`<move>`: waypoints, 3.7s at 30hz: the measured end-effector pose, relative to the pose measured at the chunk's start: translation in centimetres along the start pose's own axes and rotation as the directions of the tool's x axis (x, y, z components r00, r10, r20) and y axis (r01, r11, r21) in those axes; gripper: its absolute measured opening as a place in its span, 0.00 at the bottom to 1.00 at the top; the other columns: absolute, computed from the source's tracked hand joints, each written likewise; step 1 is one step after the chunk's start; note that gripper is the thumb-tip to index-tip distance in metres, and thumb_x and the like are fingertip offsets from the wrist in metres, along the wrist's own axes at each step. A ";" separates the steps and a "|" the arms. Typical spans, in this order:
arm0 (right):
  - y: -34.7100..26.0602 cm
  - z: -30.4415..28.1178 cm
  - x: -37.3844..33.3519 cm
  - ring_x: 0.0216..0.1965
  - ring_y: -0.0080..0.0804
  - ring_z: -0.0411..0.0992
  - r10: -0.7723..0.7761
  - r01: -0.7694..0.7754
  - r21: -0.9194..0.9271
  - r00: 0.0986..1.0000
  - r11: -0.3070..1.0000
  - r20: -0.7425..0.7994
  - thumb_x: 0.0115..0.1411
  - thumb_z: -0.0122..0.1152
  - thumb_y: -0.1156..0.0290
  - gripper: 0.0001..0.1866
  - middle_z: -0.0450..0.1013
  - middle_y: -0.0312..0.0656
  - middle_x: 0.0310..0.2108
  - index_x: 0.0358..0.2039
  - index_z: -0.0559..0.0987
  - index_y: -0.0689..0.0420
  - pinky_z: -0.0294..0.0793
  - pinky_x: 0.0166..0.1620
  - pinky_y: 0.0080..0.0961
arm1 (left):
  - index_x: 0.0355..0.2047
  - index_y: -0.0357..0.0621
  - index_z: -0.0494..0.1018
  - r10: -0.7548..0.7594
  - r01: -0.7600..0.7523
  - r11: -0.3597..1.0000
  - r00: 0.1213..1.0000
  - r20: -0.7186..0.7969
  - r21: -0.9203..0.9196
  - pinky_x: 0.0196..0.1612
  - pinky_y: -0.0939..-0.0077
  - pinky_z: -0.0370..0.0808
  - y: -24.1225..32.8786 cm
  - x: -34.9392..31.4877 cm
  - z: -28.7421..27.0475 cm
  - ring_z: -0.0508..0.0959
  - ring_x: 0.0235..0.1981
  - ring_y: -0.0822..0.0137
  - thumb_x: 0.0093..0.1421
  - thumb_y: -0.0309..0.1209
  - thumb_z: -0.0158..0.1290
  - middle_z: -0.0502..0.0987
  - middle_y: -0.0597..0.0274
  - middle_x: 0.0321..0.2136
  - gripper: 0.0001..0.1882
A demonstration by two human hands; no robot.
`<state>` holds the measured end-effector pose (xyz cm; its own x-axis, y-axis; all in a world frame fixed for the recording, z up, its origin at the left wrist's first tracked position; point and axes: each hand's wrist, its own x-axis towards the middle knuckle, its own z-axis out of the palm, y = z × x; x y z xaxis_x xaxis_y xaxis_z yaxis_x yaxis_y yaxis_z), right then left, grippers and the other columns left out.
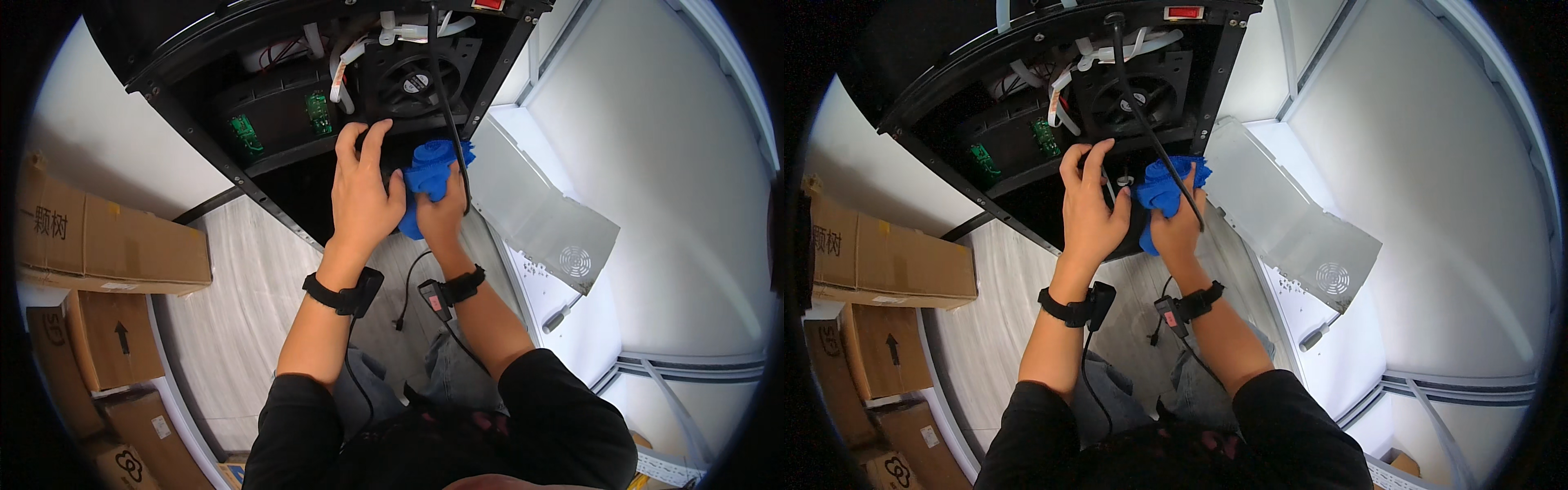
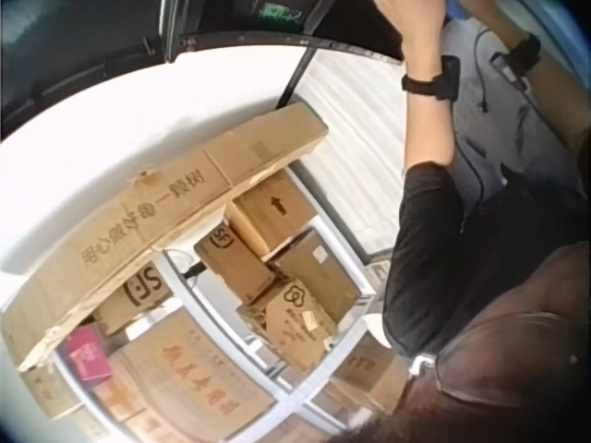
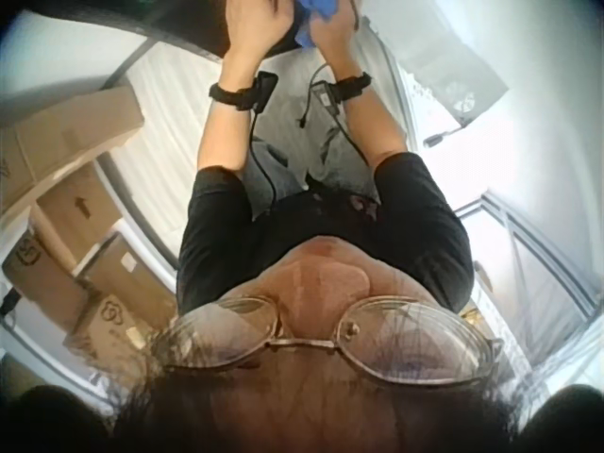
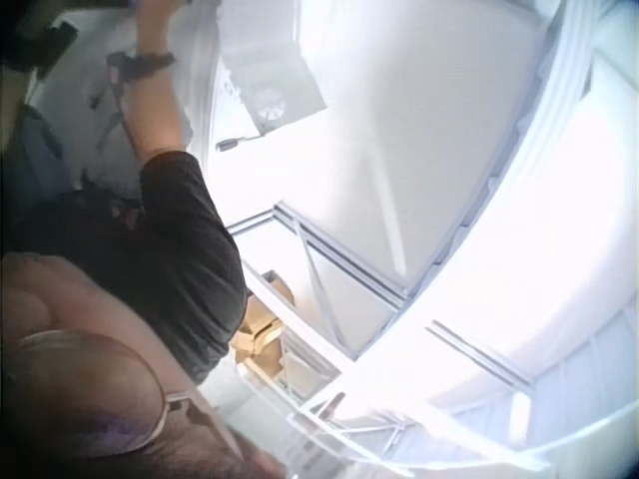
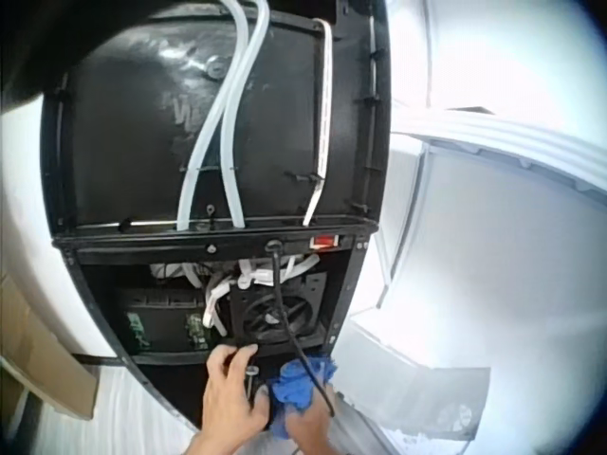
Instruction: The person wipes the interior of an open electronic device with a blue cloth, then places a metal backplate over the opening. They align the plate and use a screwdriver to fasten screws into the device's frame, securing the backplate in place.
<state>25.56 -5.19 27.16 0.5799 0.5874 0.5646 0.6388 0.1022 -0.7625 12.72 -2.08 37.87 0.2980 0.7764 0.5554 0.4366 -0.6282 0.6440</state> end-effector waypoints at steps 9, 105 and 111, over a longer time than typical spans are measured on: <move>0.2 -0.4 -0.7 0.40 0.50 0.69 0.069 -0.069 0.009 0.996 0.998 0.055 0.43 0.57 0.84 0.47 0.66 0.51 0.39 0.67 0.55 0.59 0.70 0.45 0.35 | 0.58 0.49 0.64 0.008 -0.008 1.000 1.000 -0.002 0.014 0.41 0.67 0.75 0.0 0.0 -0.2 0.74 0.37 0.56 0.47 0.18 0.58 0.58 0.52 0.55 0.35; -8.7 -22.7 7.6 0.46 0.45 0.75 0.017 0.083 -0.098 0.667 0.992 0.745 0.45 0.72 0.68 0.35 0.73 0.48 0.45 0.54 0.67 0.52 0.74 0.49 0.37 | 0.38 0.37 0.77 0.267 0.689 0.502 0.451 0.852 -0.522 0.39 0.78 0.70 0.4 -4.4 -3.2 0.79 0.36 0.68 0.61 0.35 0.52 0.81 0.57 0.33 0.13; -3.2 -30.2 5.7 0.43 0.36 0.75 0.319 -0.291 -0.160 0.928 0.943 0.194 0.49 0.74 0.60 0.35 0.74 0.49 0.43 0.52 0.65 0.58 0.76 0.46 0.32 | 0.62 0.41 0.58 0.447 0.566 0.552 0.419 0.790 -0.612 0.55 0.67 0.69 11.0 -5.5 7.6 0.67 0.59 0.58 0.60 0.36 0.57 0.65 0.51 0.58 0.33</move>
<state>42.12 -26.42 42.39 0.6438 0.7332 0.2191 0.5150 -0.2033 -0.8327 22.29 -12.93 37.91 0.9909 0.0847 0.1046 -0.1100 0.0617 0.9920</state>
